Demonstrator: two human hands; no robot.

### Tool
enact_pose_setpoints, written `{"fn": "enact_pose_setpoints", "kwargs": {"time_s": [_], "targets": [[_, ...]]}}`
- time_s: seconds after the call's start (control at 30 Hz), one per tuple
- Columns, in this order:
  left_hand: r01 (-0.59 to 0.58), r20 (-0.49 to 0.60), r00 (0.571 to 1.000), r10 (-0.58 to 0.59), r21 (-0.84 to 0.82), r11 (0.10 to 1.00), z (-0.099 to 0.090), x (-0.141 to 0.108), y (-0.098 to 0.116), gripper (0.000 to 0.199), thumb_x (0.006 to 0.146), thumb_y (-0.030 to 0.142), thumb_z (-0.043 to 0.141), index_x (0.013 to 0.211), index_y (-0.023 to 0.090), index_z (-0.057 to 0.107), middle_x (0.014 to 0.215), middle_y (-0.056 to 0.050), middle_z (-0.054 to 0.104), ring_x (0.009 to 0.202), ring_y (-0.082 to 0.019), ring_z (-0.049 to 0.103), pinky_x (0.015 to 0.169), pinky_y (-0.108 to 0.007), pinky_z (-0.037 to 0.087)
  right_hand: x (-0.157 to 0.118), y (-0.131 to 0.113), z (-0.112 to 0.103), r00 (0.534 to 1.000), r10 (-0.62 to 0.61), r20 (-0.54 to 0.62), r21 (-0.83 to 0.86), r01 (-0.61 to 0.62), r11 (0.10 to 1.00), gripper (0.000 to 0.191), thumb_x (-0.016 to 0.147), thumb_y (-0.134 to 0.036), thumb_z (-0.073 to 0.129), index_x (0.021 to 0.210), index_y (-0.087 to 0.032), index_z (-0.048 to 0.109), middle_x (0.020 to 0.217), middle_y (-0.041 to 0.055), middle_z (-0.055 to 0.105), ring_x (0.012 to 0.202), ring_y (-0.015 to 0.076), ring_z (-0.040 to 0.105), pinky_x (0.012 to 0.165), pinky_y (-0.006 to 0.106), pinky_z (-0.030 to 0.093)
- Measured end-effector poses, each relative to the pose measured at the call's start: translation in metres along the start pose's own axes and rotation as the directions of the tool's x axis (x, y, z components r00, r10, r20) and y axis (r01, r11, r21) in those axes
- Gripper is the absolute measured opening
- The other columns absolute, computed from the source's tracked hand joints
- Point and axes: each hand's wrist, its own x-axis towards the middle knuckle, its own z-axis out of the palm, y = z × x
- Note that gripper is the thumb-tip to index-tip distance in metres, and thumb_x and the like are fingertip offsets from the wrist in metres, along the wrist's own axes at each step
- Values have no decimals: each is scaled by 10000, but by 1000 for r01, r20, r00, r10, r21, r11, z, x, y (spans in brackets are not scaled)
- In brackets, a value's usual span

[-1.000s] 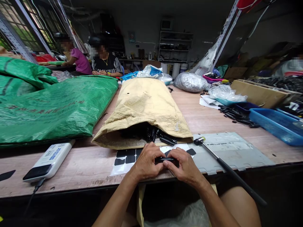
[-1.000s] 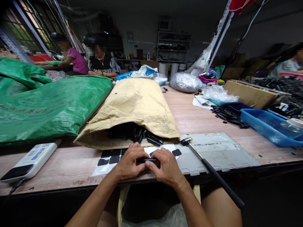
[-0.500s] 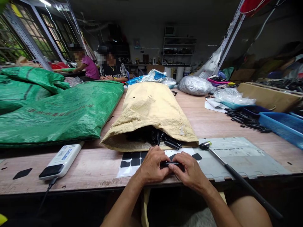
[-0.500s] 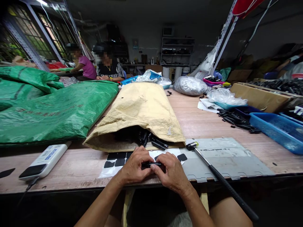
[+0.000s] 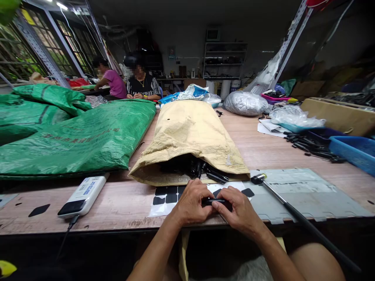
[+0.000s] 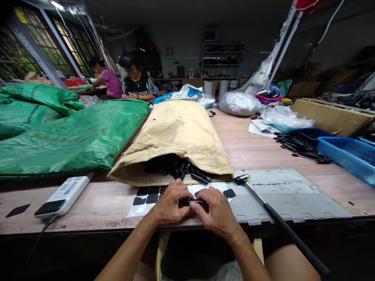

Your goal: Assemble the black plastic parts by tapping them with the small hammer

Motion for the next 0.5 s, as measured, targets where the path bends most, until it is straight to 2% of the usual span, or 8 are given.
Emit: {"fn": "enact_pose_setpoints", "kwargs": {"time_s": [0.5], "targets": [[-4, 8, 1000, 3, 2, 1000, 0, 0, 0, 88, 784, 280, 762, 840, 217, 738, 799, -25, 704, 882, -226, 551, 823, -376, 376, -1, -1, -1, 1000, 2, -7, -1, -2, 1000, 189, 949, -362, 609, 826, -219, 606, 780, 16, 625, 776, 178, 538, 745, 340, 386]]}}
